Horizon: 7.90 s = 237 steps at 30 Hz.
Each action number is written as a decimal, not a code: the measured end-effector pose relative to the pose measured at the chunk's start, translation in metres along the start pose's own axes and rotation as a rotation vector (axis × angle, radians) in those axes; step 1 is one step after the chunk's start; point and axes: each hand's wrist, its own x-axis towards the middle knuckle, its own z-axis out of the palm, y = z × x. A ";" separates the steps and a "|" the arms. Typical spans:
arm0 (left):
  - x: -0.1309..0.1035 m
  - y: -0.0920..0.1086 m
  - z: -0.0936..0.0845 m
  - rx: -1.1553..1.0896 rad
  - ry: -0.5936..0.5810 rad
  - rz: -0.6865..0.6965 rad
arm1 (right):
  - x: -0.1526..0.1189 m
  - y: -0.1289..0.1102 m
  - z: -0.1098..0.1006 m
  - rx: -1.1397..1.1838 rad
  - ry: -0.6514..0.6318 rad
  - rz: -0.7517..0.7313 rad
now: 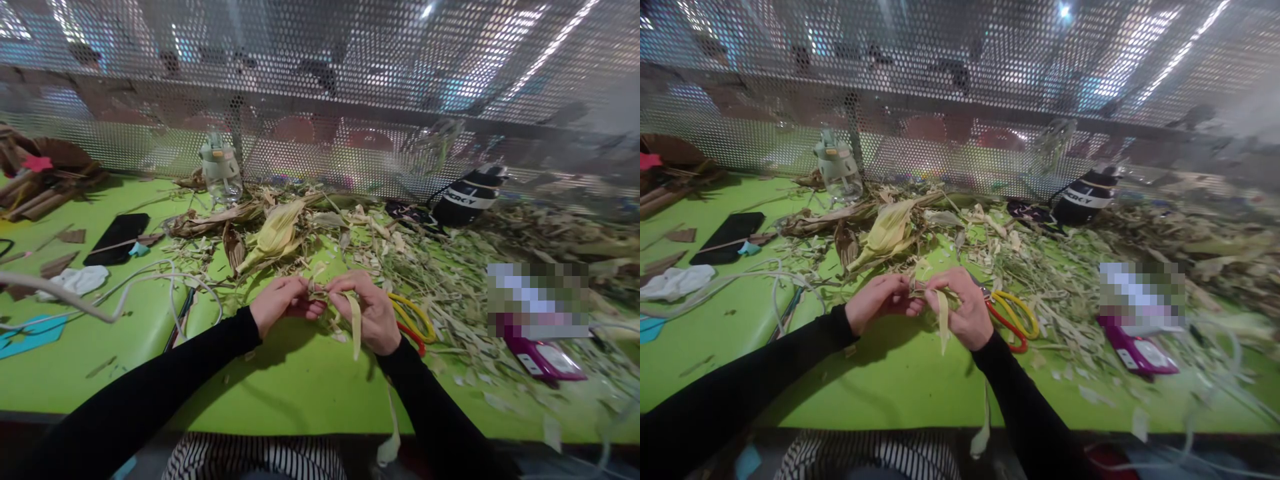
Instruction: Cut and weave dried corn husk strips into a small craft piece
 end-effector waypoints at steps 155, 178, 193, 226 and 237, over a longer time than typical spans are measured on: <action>0.005 -0.017 -0.006 0.123 -0.078 -0.232 | 0.006 -0.004 -0.022 -0.193 -0.419 0.075; 0.004 -0.017 -0.011 0.384 -0.209 -0.052 | 0.007 -0.004 -0.025 -0.125 -0.402 0.184; 0.006 -0.020 -0.007 0.148 -0.102 -0.015 | 0.005 -0.003 -0.017 -0.084 -0.239 0.171; 0.002 -0.005 -0.003 -0.092 0.064 0.305 | -0.011 -0.008 0.025 -0.038 -0.534 0.109; 0.000 -0.008 0.001 0.241 0.041 0.347 | -0.004 0.000 0.016 0.376 0.051 0.561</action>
